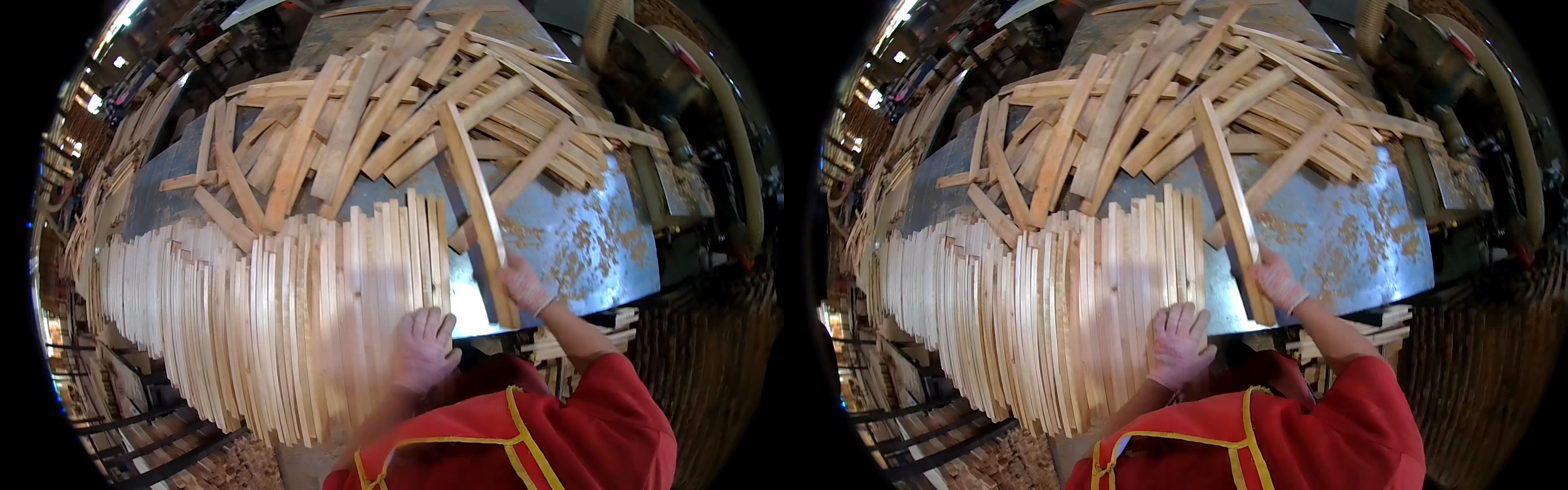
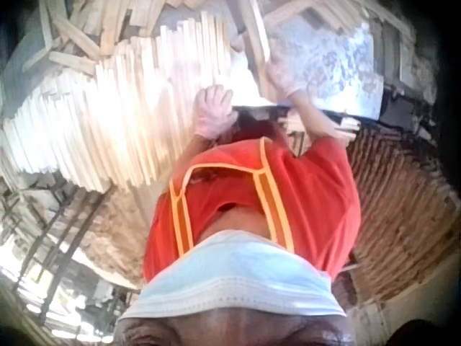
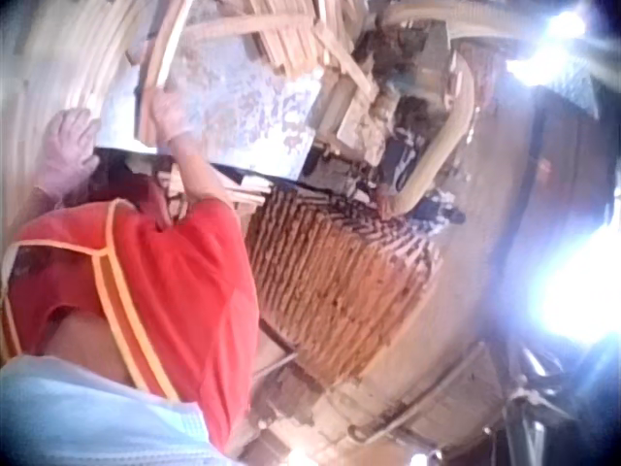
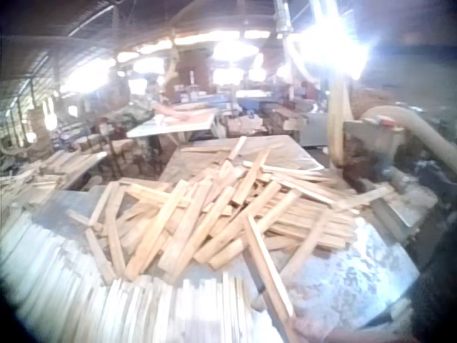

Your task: The person repeatedly picks up thin wooden planks from a disorganized pile on a metal table and stacks them neatly in a growing pile. They occasionally lift the entire stack to reposition it on the table. The task is performed by hand in a workshop environment.

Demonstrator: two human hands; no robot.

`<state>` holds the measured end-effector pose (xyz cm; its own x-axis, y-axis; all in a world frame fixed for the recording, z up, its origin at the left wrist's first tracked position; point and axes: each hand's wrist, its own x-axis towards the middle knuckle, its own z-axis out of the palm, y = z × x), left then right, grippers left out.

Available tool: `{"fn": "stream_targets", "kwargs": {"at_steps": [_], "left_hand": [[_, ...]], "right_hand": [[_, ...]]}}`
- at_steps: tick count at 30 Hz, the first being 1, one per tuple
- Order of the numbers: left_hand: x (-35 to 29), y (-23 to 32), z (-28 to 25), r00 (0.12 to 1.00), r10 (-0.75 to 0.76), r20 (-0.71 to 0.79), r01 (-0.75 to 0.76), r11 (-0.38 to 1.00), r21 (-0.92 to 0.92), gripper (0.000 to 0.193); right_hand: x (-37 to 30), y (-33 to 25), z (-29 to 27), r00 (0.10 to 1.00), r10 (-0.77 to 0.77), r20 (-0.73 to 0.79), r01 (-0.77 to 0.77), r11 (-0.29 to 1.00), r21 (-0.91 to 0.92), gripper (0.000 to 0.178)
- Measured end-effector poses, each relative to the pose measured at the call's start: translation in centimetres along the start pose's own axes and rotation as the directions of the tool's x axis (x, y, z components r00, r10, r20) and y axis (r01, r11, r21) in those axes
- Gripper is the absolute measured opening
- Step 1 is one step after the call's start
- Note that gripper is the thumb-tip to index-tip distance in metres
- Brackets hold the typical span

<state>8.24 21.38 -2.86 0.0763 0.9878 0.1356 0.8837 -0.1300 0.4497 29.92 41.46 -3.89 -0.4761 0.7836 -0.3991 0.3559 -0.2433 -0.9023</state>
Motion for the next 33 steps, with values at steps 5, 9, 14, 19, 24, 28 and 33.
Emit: {"fn": "stream_targets", "kwargs": {"at_steps": [5,9,14,19,24,28,33], "left_hand": [[-0.8,-0.3,1.5,0.999,0.012,0.031,-0.017,0.987,0.162,0.077],[-0.3,0.7,1.8,0.992,-0.107,0.067,0.100,0.990,0.102,0.086],[-1.0,0.7,2.3,0.996,-0.071,0.049,0.060,0.977,0.204,0.091],[0.2,1.3,1.6,1.000,0.002,-0.003,-0.002,0.994,0.106,0.089],[0.4,1.9,1.1,0.999,-0.038,0.038,0.032,0.991,0.130,0.082],[1.1,2.5,1.1,0.995,-0.070,0.076,0.054,0.979,0.196,0.081],[5.7,2.8,2.0,0.983,-0.132,0.130,0.105,0.975,0.195,0.086]], "right_hand": [[-8.6,3.8,7.2,0.975,0.198,0.103,-0.094,0.785,-0.613,0.082],[-5.8,4.6,7.0,0.879,0.145,0.455,0.149,0.823,-0.549,0.066],[4.4,3.7,1.0,0.956,-0.003,-0.293,-0.003,1.000,-0.019,0.069],[14.2,-1.6,0.8,0.877,0.109,-0.468,-0.136,0.990,-0.024,0.071],[11.6,-2.5,-0.6,0.891,0.038,-0.452,0.023,0.991,0.128,0.066],[0.4,2.4,-1.7,0.929,0.011,-0.370,-0.084,0.980,-0.181,0.065],[-4.5,4.2,0.9,0.942,0.032,0.333,0.106,0.916,-0.387,0.066]]}}
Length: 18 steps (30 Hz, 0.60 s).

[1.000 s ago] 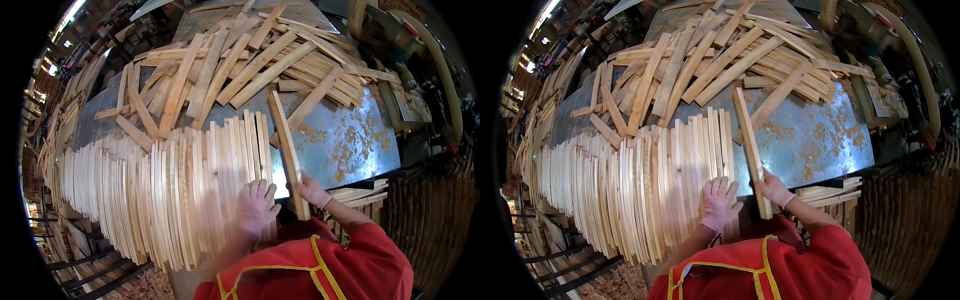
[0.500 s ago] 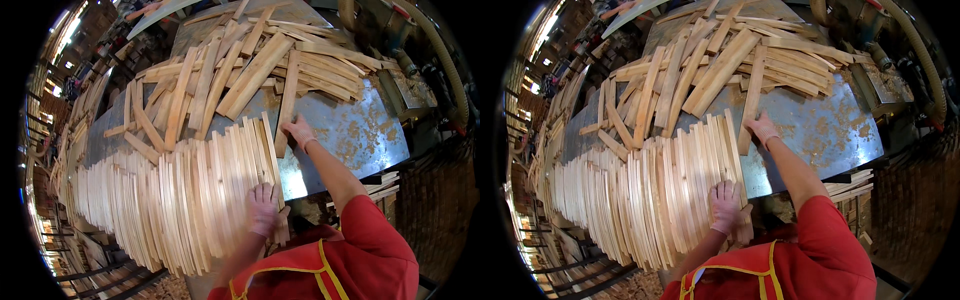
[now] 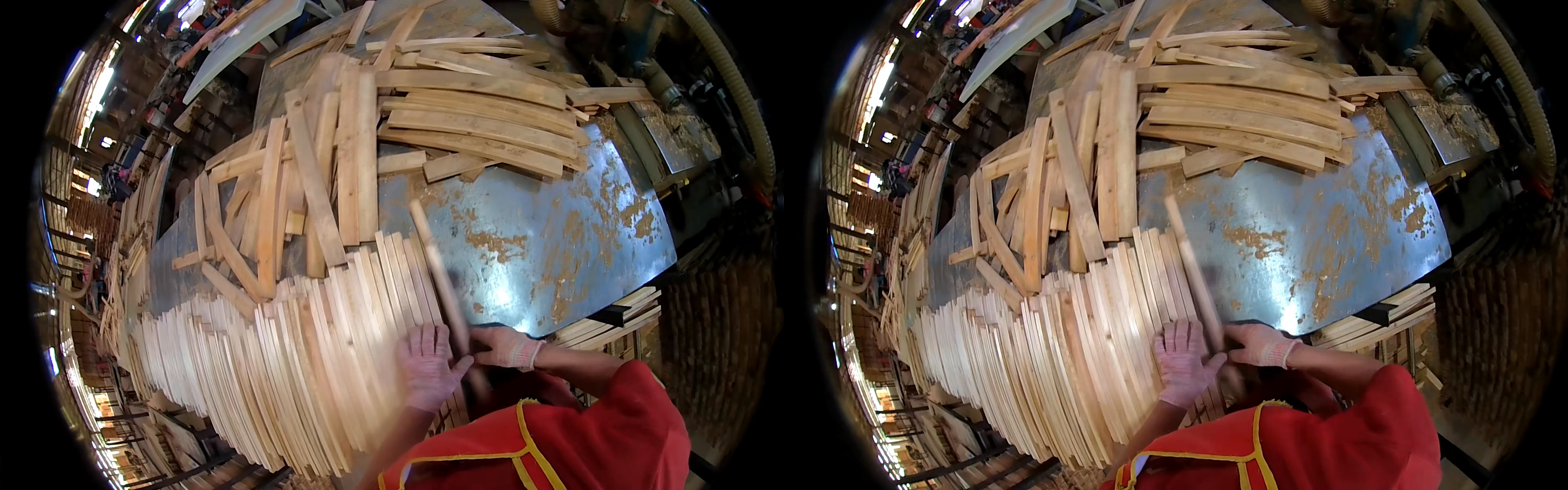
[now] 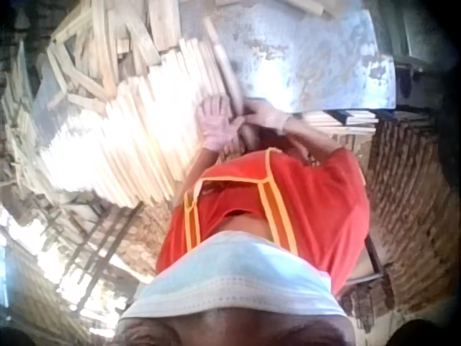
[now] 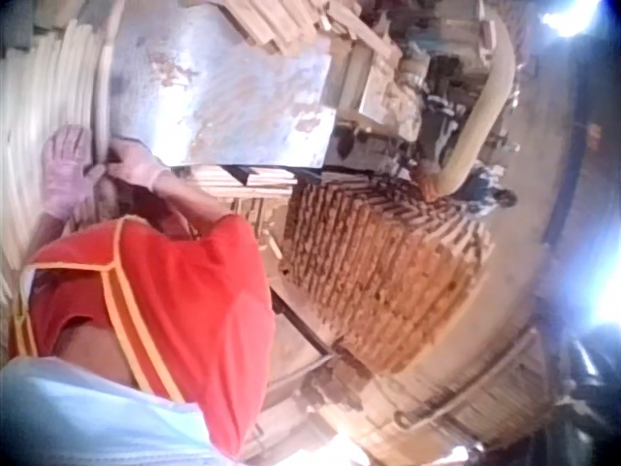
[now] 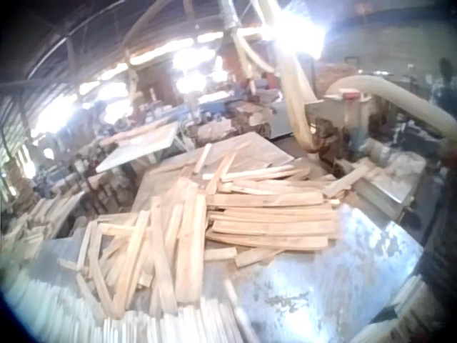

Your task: The person repeatedly picks up thin wooden planks from a disorganized pile on a metal table and stacks them neatly in a growing pile. They occasionally lift the entire stack to reposition it on the table. The task is performed by hand in a workshop environment.

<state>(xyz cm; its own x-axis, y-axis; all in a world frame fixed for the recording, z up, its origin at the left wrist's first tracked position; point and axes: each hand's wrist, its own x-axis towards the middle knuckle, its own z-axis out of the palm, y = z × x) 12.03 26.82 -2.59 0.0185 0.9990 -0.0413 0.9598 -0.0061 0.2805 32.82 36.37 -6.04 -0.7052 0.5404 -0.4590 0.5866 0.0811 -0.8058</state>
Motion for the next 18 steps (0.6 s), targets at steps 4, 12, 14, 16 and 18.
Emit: {"fn": "stream_targets", "kwargs": {"at_steps": [4,12,14,16,18], "left_hand": [[1.5,-0.1,-0.1,1.000,0.030,0.008,-0.030,0.999,0.037,0.080],[2.3,-0.1,0.7,0.997,0.019,-0.073,-0.016,0.999,0.046,0.078],[1.5,-0.9,1.4,0.994,0.035,-0.106,-0.035,0.999,0.005,0.079],[1.6,-0.8,0.9,0.993,0.037,-0.112,-0.038,0.999,-0.006,0.079],[1.5,-0.8,0.7,0.990,0.046,-0.131,-0.048,0.999,-0.017,0.078]], "right_hand": [[8.9,-1.4,-11.9,0.841,-0.407,-0.357,0.297,0.898,-0.324,0.059],[21.0,-5.9,-37.2,0.578,-0.203,-0.790,-0.561,0.605,-0.565,0.088],[22.5,-3.6,-38.1,0.511,-0.048,-0.858,-0.632,0.657,-0.412,0.087],[22.0,-3.3,-39.1,0.567,-0.034,-0.823,-0.616,0.645,-0.452,0.084],[21.0,-3.4,-39.2,0.673,-0.041,-0.739,-0.531,0.669,-0.520,0.080]]}}
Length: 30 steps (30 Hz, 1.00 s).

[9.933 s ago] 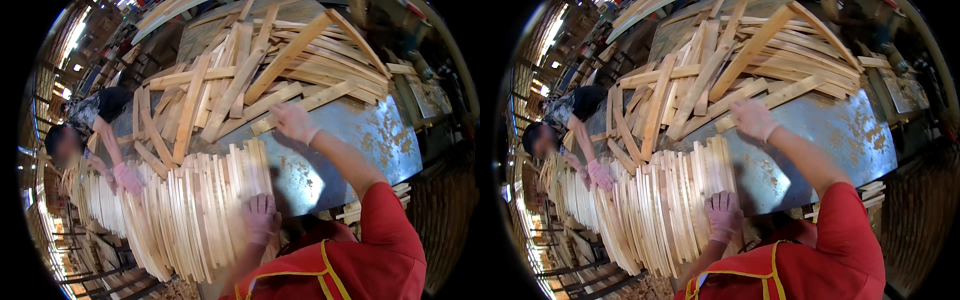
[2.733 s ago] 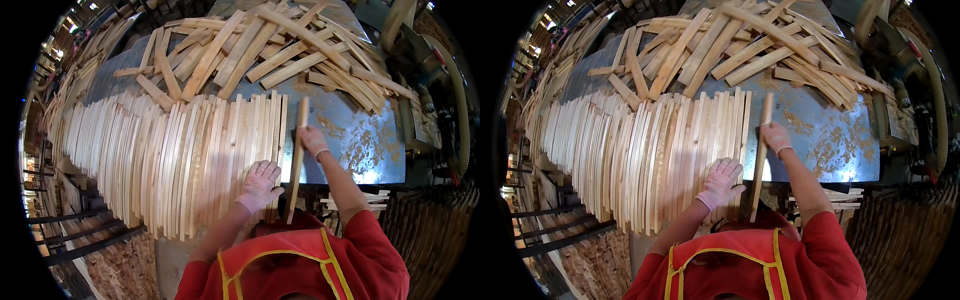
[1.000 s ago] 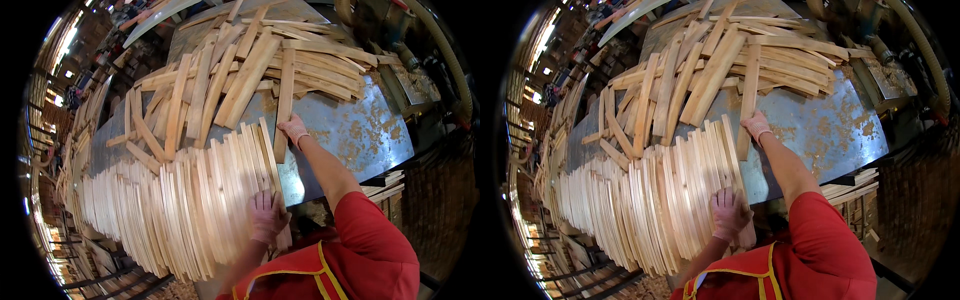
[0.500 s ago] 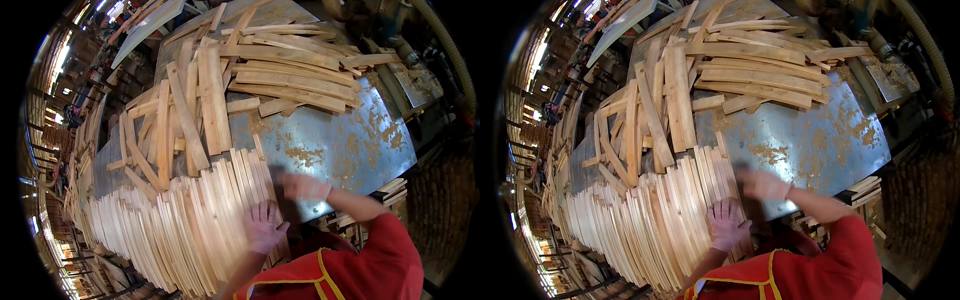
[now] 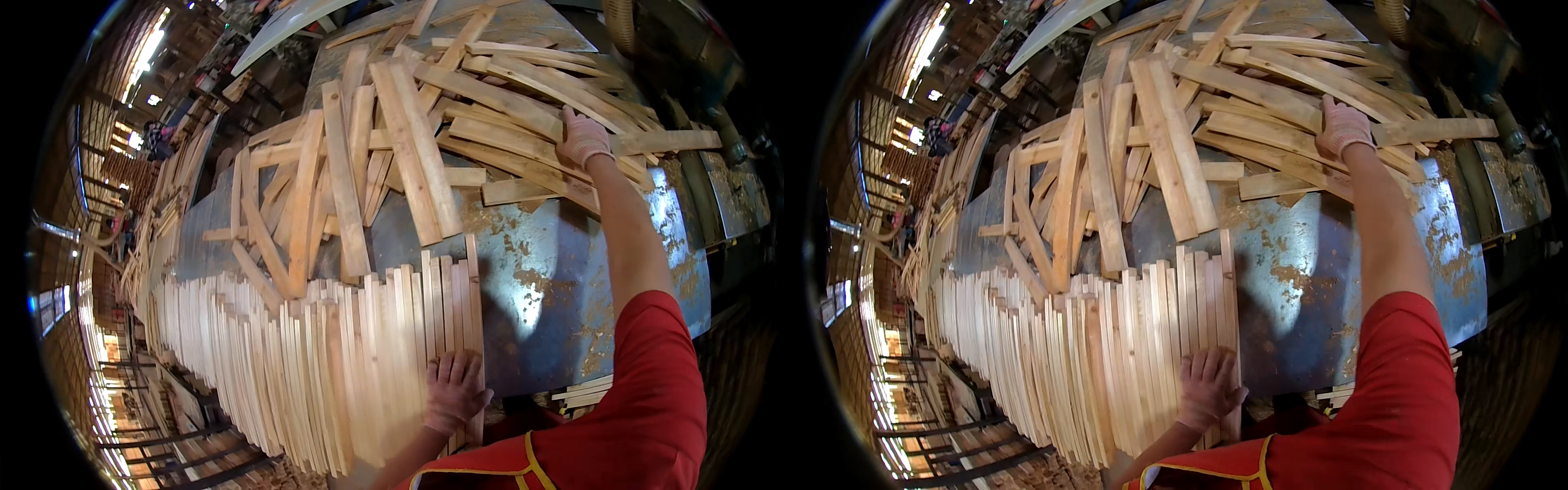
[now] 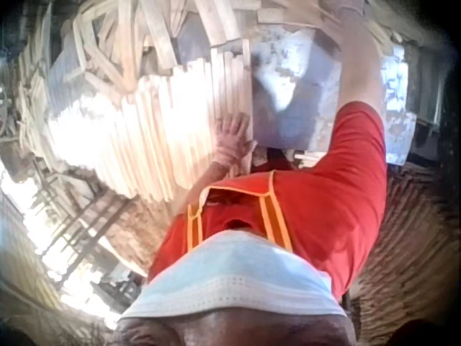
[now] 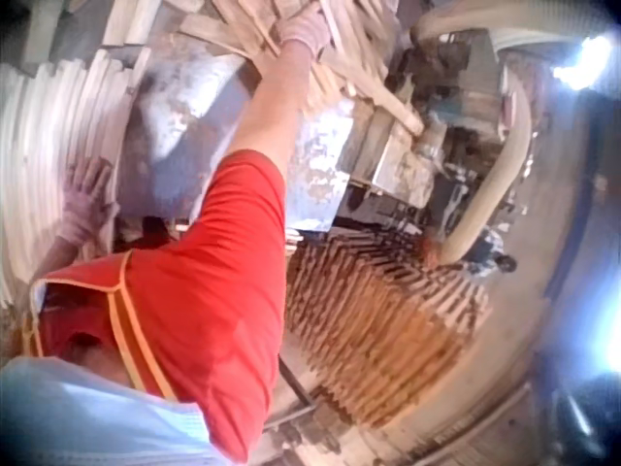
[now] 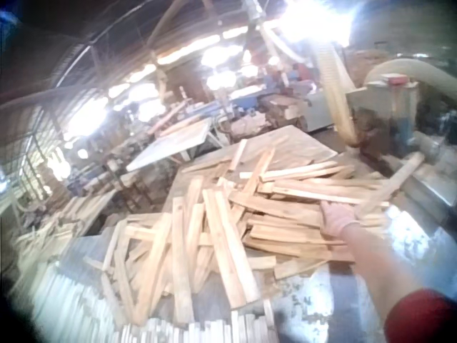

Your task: The person repeatedly picks up thin wooden planks from a disorganized pile on a metal table and stacks them neatly in a growing pile. They occasionally lift the entire stack to reposition it on the table. The task is performed by hand in a workshop environment.

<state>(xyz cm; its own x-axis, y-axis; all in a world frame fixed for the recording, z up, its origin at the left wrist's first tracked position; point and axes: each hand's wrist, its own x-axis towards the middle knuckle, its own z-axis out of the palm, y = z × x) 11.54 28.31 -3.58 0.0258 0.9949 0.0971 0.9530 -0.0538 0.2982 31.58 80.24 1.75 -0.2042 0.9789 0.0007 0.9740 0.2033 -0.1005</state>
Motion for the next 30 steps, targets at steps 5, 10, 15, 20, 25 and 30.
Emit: {"fn": "stream_targets", "kwargs": {"at_steps": [5,10,15,20,25,30], "left_hand": [[1.0,0.8,-2.0,1.000,0.013,-0.028,-0.014,1.000,-0.026,0.077],[-0.9,0.4,-1.2,0.993,-0.045,0.110,0.044,0.999,0.015,0.081],[-1.2,0.2,-1.3,0.998,0.011,0.057,-0.012,1.000,0.009,0.073],[-10.1,-2.2,-0.4,0.958,-0.187,-0.218,0.124,0.954,-0.274,0.046],[-27.9,-2.5,-3.1,0.935,-0.354,-0.032,0.275,0.778,-0.564,0.020],[-38.1,-0.6,-1.9,0.204,-0.548,0.812,0.756,-0.439,-0.486,0.043]], "right_hand": [[-11.5,0.3,1.2,0.932,-0.263,0.251,0.002,0.694,0.720,0.069],[-34.0,0.9,5.6,0.816,-0.233,0.528,-0.481,0.232,0.845,0.060],[-50.2,-1.2,10.4,0.869,-0.177,0.462,-0.414,0.250,0.875,0.068],[-53.2,-8.8,7.1,0.611,-0.497,0.617,0.060,0.806,0.589,0.083],[-49.5,-9.0,8.0,0.825,-0.252,0.505,-0.288,0.581,0.761,0.082],[-44.9,-9.4,12.2,0.951,-0.107,0.289,-0.145,0.672,0.726,0.080]]}}
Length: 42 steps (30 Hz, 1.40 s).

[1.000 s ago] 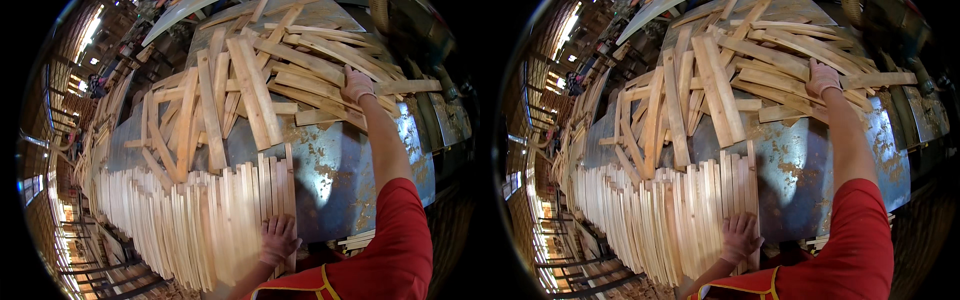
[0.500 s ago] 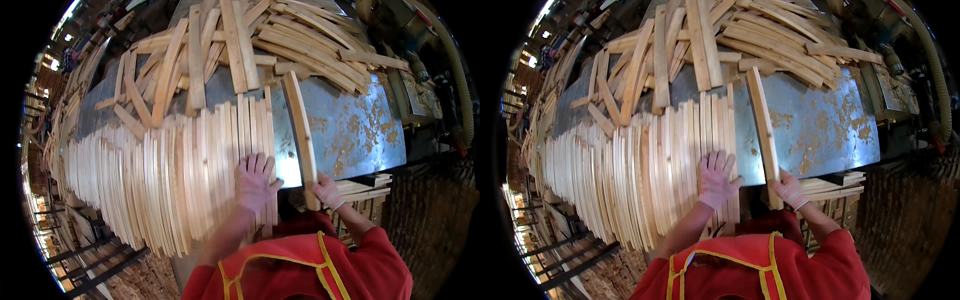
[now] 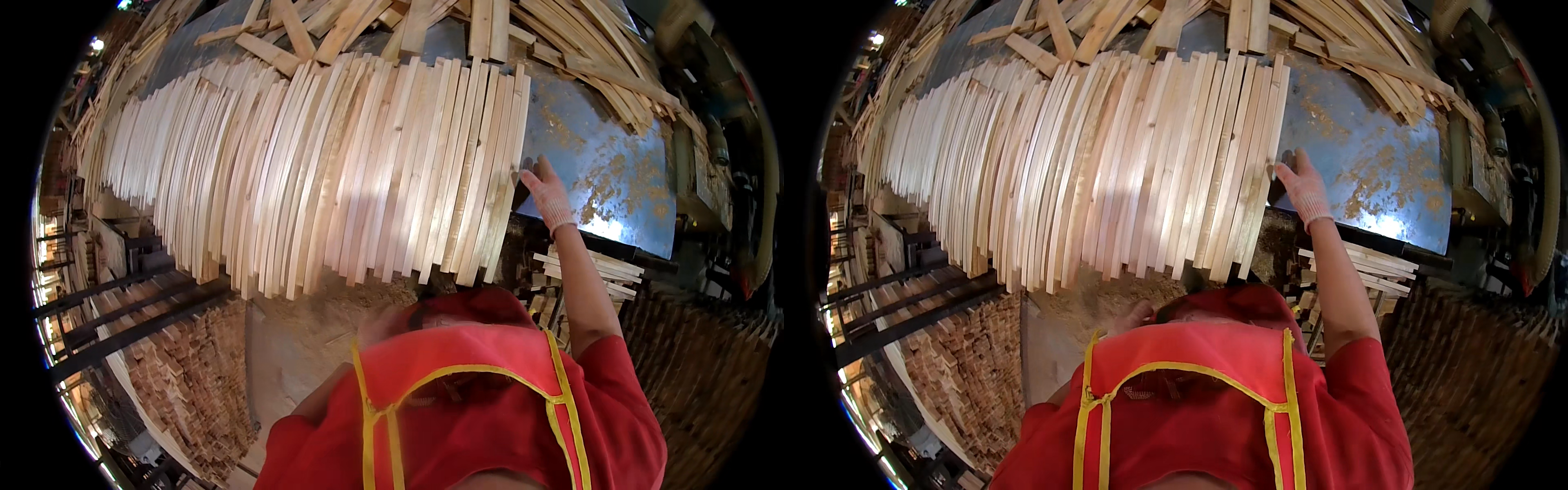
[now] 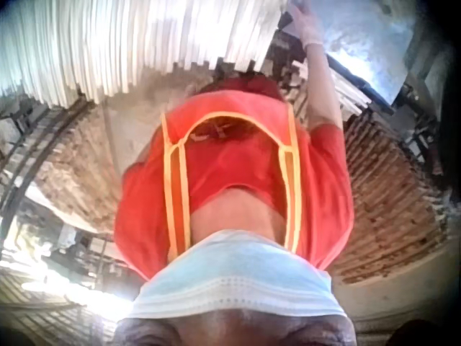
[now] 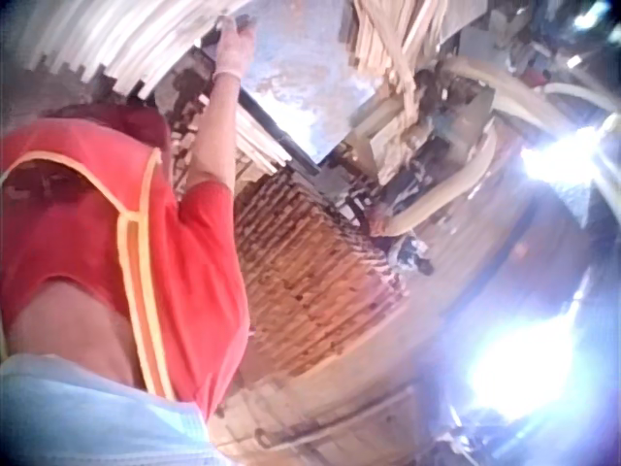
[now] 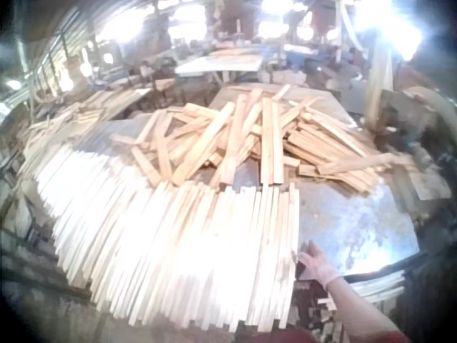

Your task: The person repeatedly picks up thin wooden planks from a disorganized pile on a metal table and stacks them neatly in a growing pile. They occasionally lift the entire stack to reposition it on the table. The task is performed by hand in a workshop environment.

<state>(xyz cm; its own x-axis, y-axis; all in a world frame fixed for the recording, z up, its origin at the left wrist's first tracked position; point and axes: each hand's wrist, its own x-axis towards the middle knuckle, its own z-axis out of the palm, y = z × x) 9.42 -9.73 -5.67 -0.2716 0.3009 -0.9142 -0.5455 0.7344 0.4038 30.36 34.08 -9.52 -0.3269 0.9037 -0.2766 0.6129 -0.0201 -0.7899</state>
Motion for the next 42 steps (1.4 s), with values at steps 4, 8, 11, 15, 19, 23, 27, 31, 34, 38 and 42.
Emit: {"fn": "stream_targets", "kwargs": {"at_steps": [4,8,11,15,19,23,27,31,34,38,42], "left_hand": [[3.4,3.4,2.7,0.991,-0.102,0.091,0.137,0.721,-0.679,0.062],[3.7,6.9,7.6,0.991,0.122,0.054,-0.092,0.917,-0.389,0.055],[4.7,7.1,8.1,0.989,0.086,0.119,-0.144,0.726,0.672,0.046],[0.6,14.3,5.8,0.943,-0.040,0.330,-0.333,-0.105,0.937,0.043],[0.0,22.1,8.4,0.891,0.450,-0.058,-0.203,0.510,0.836,0.055],[5.6,19.8,9.3,0.478,0.878,-0.019,-0.114,0.083,0.990,0.071],[8.2,18.3,9.4,0.450,0.893,0.025,-0.054,-0.001,0.999,0.082],[6.1,20.1,10.0,0.458,0.886,0.073,-0.179,0.011,0.984,0.072],[4.5,18.0,10.4,0.488,0.830,0.270,-0.343,-0.102,0.934,0.062],[-0.8,13.6,10.5,0.877,0.236,0.418,-0.480,0.479,0.735,0.056],[0.9,5.1,6.6,0.870,0.062,0.490,-0.253,0.908,0.334,0.062]], "right_hand": [[2.0,-3.0,2.4,0.999,-0.035,-0.017,0.033,0.996,-0.088,0.082],[3.5,-2.9,3.3,0.996,0.046,-0.081,-0.038,0.995,0.088,0.086],[5.4,-2.7,1.2,0.998,-0.037,-0.048,0.042,0.992,0.117,0.085],[10.4,-2.7,-6.9,0.989,-0.148,0.020,0.148,0.956,-0.254,0.079],[14.6,-2.7,-10.9,0.923,0.032,0.384,0.033,0.987,-0.159,0.075],[12.0,-5.7,-9.5,0.876,0.065,0.477,0.116,0.933,-0.340,0.084],[7.6,-4.1,-3.7,0.882,0.077,0.464,-0.034,0.994,-0.102,0.101],[4.4,-3.4,0.3,0.919,0.093,0.382,-0.061,0.994,-0.094,0.109],[2.5,-1.8,1.6,0.932,0.047,0.360,-0.030,0.998,-0.053,0.106],[1.3,-2.4,1.8,0.946,0.050,0.322,-0.071,0.996,0.054,0.098],[1.7,-0.4,2.8,0.966,0.038,0.256,-0.081,0.984,0.159,0.088]]}}
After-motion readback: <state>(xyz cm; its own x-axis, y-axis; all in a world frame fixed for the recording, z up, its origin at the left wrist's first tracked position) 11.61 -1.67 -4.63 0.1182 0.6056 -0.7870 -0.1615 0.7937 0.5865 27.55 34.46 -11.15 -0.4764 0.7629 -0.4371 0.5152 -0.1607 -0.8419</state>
